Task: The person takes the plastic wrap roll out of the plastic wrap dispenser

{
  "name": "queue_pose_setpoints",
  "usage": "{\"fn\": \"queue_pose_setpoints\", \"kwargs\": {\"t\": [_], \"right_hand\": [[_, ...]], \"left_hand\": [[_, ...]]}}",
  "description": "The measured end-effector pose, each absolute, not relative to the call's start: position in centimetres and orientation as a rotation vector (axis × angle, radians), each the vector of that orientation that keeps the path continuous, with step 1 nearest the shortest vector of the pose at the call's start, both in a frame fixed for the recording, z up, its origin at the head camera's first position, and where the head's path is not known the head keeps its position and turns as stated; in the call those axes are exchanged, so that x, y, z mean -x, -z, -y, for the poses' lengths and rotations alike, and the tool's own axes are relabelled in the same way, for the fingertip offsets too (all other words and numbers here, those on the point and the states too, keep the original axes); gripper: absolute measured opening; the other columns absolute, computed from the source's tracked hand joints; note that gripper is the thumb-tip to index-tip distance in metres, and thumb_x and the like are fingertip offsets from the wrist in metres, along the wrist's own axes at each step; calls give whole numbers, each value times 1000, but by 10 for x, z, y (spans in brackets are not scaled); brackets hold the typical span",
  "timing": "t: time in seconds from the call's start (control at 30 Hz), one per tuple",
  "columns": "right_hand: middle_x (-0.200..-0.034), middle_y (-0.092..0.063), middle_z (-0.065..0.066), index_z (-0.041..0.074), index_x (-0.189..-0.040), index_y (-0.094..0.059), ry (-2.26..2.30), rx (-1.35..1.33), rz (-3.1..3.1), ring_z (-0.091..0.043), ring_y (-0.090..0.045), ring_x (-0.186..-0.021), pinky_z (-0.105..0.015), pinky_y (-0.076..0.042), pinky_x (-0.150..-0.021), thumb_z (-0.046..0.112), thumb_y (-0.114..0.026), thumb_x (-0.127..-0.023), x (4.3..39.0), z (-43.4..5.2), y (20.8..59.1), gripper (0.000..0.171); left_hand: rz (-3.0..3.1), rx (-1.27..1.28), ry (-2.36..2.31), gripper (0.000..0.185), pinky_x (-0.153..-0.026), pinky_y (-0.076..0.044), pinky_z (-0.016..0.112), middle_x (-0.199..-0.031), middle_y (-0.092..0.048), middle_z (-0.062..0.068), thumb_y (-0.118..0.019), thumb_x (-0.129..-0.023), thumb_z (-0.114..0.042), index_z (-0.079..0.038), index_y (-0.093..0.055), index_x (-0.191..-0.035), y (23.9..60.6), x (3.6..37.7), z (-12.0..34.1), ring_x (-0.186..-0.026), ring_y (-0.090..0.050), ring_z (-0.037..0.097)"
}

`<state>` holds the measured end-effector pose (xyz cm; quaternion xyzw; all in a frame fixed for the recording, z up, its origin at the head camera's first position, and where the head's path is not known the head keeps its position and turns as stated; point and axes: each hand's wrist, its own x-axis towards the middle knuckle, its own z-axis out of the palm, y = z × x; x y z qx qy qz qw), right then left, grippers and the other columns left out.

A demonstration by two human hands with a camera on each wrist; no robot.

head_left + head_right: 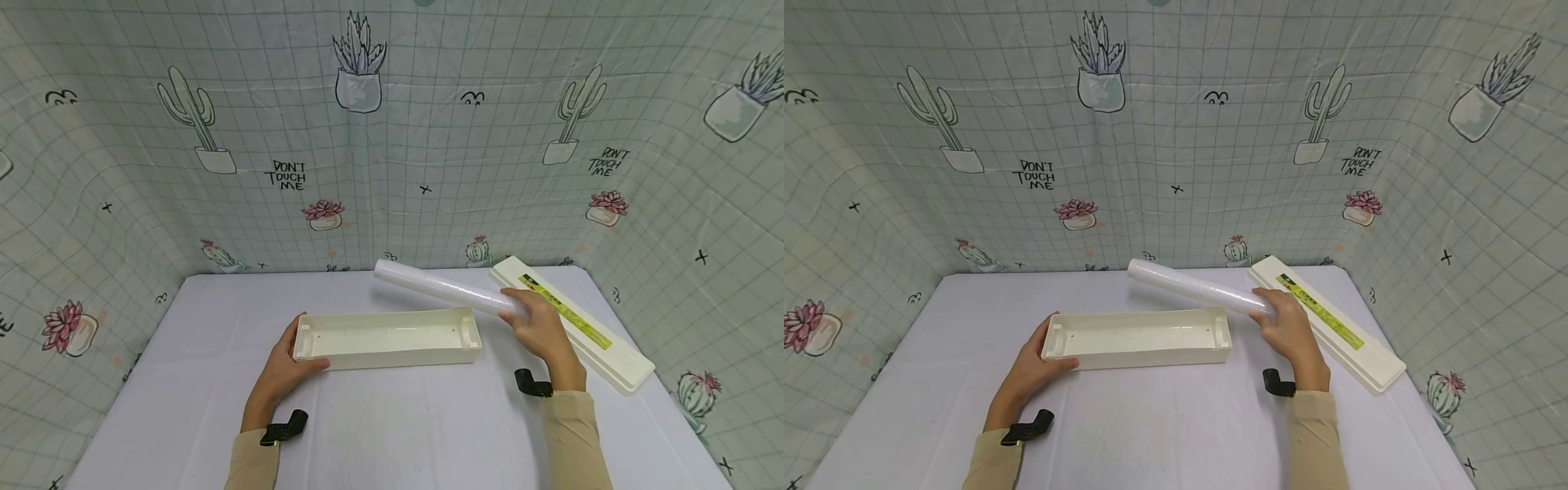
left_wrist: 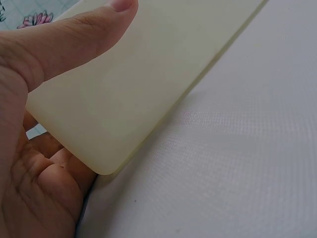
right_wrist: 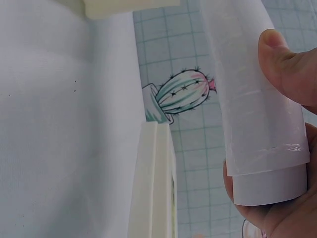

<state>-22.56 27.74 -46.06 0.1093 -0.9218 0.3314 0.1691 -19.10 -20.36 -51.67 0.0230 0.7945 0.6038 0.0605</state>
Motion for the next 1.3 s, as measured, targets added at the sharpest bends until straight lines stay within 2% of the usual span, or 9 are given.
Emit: {"fn": "queue_pose_setpoints", "kwargs": {"t": [0.57, 1.3], "right_hand": [[-140, -59, -27, 3, -135, -64, -926, -158, 2706, -49, -50, -133, -64, -37, -110, 10, -75, -93, 225, -290, 464, 44], [-145, -55, -29, 4, -138, -62, -977, -75, 2740, -51, -46, -138, -66, -34, -112, 14, -73, -95, 227, -301, 475, 46]], "left_hand": [[-2402, -69, -1830, 115, -120, -28, 55, -166, -32, 13, -90, -79, -18, -18, -16, -167, 518, 191, 202, -149, -36, 34], [-2399, -58, -1828, 115, -120, -28, 55, -166, -32, 12, -91, -79, -18, -20, -16, -167, 515, 191, 204, -149, -36, 34]]}}
